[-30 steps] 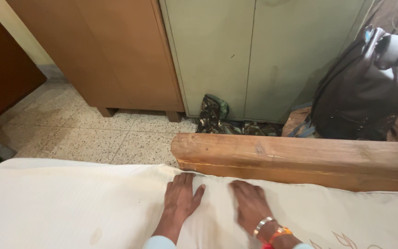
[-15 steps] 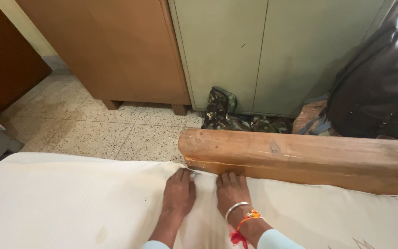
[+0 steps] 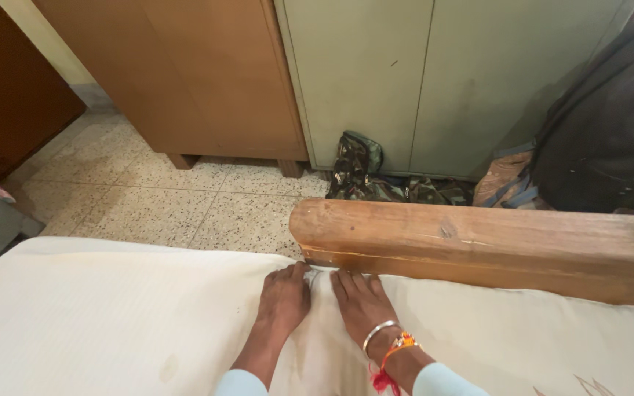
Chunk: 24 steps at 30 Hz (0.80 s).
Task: The person smooths a white fitted sheet over a mattress and tucks the edges under the mattress along the sides and corners. The person works around the wooden bed frame, adjusting the sheet to fit snugly.
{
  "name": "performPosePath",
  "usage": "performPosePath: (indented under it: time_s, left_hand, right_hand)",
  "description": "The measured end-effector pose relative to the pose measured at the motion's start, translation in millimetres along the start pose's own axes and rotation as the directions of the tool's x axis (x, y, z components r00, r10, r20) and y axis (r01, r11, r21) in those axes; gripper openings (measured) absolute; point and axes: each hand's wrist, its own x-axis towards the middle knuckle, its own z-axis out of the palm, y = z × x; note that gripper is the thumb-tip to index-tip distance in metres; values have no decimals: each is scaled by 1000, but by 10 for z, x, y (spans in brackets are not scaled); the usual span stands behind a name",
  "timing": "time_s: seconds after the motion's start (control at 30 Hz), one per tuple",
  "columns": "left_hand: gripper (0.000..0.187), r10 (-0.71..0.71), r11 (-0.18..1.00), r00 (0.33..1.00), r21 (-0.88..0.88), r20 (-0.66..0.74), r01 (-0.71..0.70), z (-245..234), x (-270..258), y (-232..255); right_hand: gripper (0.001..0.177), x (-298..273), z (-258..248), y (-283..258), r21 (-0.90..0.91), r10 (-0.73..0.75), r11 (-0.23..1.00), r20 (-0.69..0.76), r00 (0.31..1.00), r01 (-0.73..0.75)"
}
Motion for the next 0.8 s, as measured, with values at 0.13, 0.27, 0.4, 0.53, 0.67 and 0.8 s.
performPosePath:
  time_s: [0.13,0.27,0.4,0.53,0.67,0.8]
  left_hand:
    - [22,30,1000,993,-3,-113,-31,-32,-50,130]
    - [25,167,982,985,-77,-46,-170,40,-32,190]
    - [36,142,978,984,-141,-107,-157,56,-53,277]
    - [45,61,997,997,-34,-38,-62,-69,-43,373]
    - [40,-54,997,982,61,181,44,-150,-16,493]
    - [29,14,991,995,128,103,-27,-46,125,490]
  right_hand:
    - [49,83,116,32,141,-9,990,92,996,-5]
    - [41,289,165,-80,125,103,979,383,918,-162]
    - [39,554,92,-212,70,197,958,537,820,-277]
    - [44,704,-106,-254,28,190,957,691,698,-289]
    - [49,683,-261,-72,216,134,886,728,673,-411]
    - [60,242,-295,72,483,96,831,365,926,-277]
